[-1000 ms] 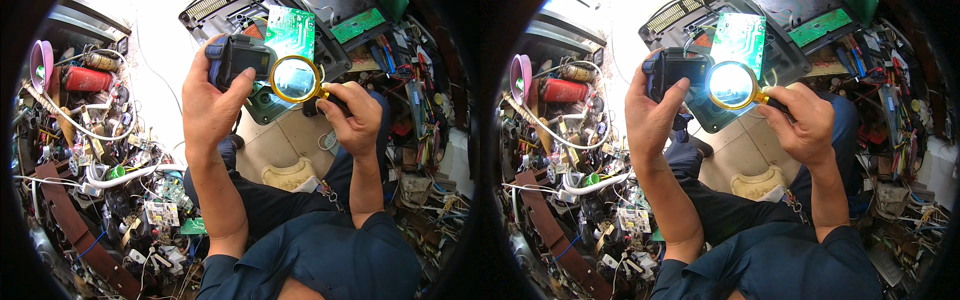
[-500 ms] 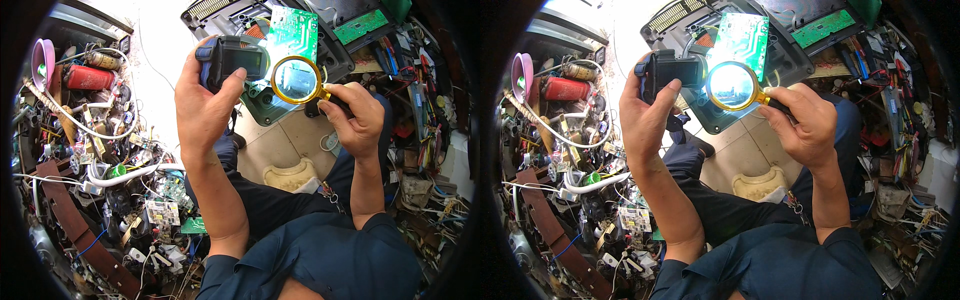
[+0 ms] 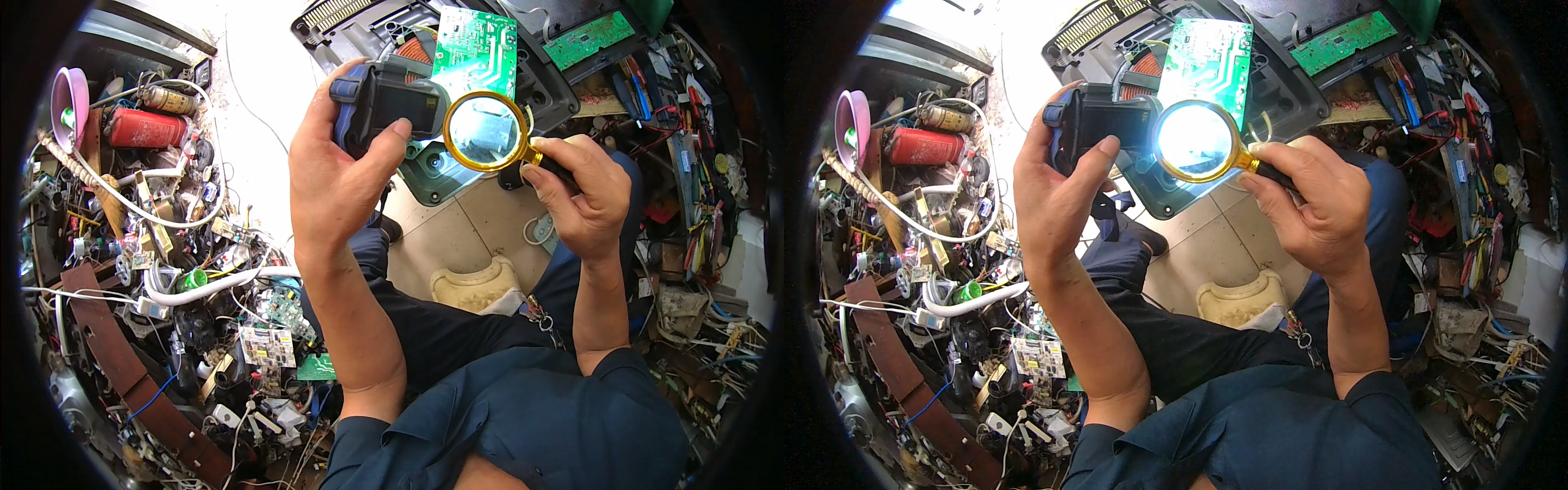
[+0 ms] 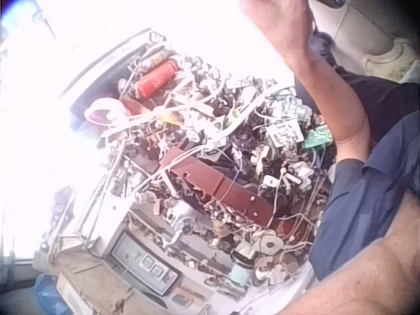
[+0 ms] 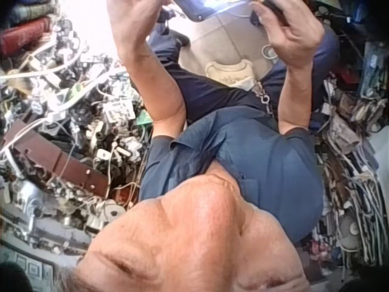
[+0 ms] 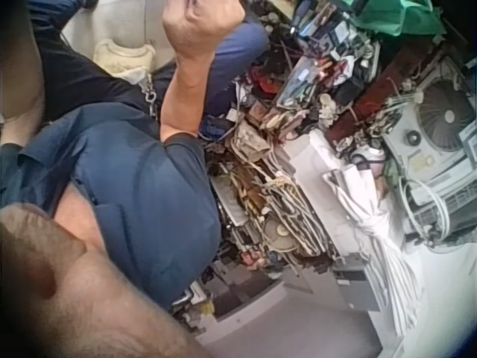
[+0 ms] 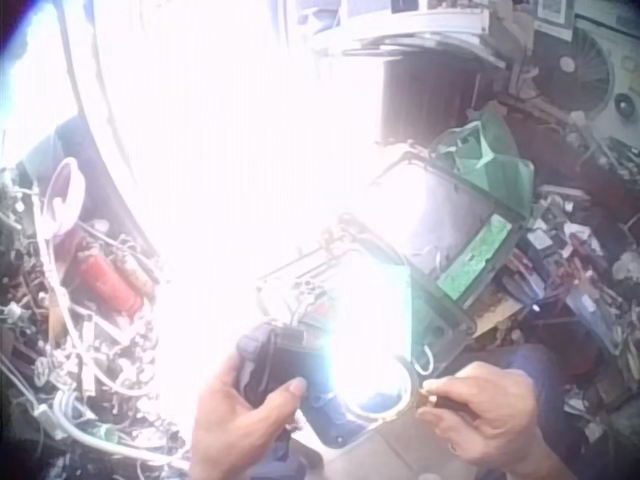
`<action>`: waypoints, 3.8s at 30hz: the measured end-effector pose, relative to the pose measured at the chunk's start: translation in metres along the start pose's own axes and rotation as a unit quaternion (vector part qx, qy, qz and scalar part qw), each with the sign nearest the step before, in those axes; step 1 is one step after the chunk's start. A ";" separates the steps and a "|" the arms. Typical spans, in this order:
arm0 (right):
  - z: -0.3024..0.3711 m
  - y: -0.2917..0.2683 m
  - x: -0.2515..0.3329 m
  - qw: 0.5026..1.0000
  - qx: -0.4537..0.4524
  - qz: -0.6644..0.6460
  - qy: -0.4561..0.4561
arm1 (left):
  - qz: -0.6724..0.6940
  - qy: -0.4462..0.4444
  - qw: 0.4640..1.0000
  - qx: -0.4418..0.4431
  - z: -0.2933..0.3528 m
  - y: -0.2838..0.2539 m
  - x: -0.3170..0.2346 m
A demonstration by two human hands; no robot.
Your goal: The person disassembles a Haier induction cooktop on a cluttered workbench. They remove the top cover, detach the heating coil and fan, unscrew and lift out the main circuit board, then inspect a small black component with a magnifying glass.
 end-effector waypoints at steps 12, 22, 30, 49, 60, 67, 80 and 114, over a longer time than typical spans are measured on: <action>-0.007 0.005 0.004 1.000 -0.003 -0.014 -0.011 | 0.014 0.007 1.000 -0.021 0.000 -0.009 -0.001; -0.012 0.011 0.006 1.000 -0.002 -0.018 -0.018 | 0.012 0.016 0.999 -0.040 0.002 -0.016 -0.004; -0.013 0.015 0.007 1.000 0.003 -0.024 -0.014 | -0.005 0.007 0.998 -0.057 0.003 -0.025 -0.005; 0.004 -0.010 -0.004 1.000 0.000 0.012 0.011 | -0.002 0.015 1.000 0.018 0.000 0.011 -0.003; 0.008 -0.018 -0.010 1.000 -0.008 0.010 0.014 | -0.027 0.018 0.999 0.033 -0.003 0.021 -0.003; 0.010 -0.023 -0.012 1.000 -0.007 0.007 0.012 | -0.050 0.030 0.998 0.037 -0.004 0.025 -0.007; 0.010 -0.029 -0.011 1.000 -0.021 -0.001 0.007 | -0.051 0.075 0.995 0.031 -0.004 0.029 -0.014; 0.009 -0.045 -0.019 0.999 -0.039 -0.020 -0.001 | -0.072 0.071 0.994 0.045 -0.010 0.042 -0.010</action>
Point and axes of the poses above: each hand's wrist, its own z-axis away from the middle knuckle, its own y-axis out of the palm, x = y × z, the point moved 6 cm from there along -z, towards the middle knuckle, and after that the axes turned 2 degrees about -z, right-handed, at the moved point
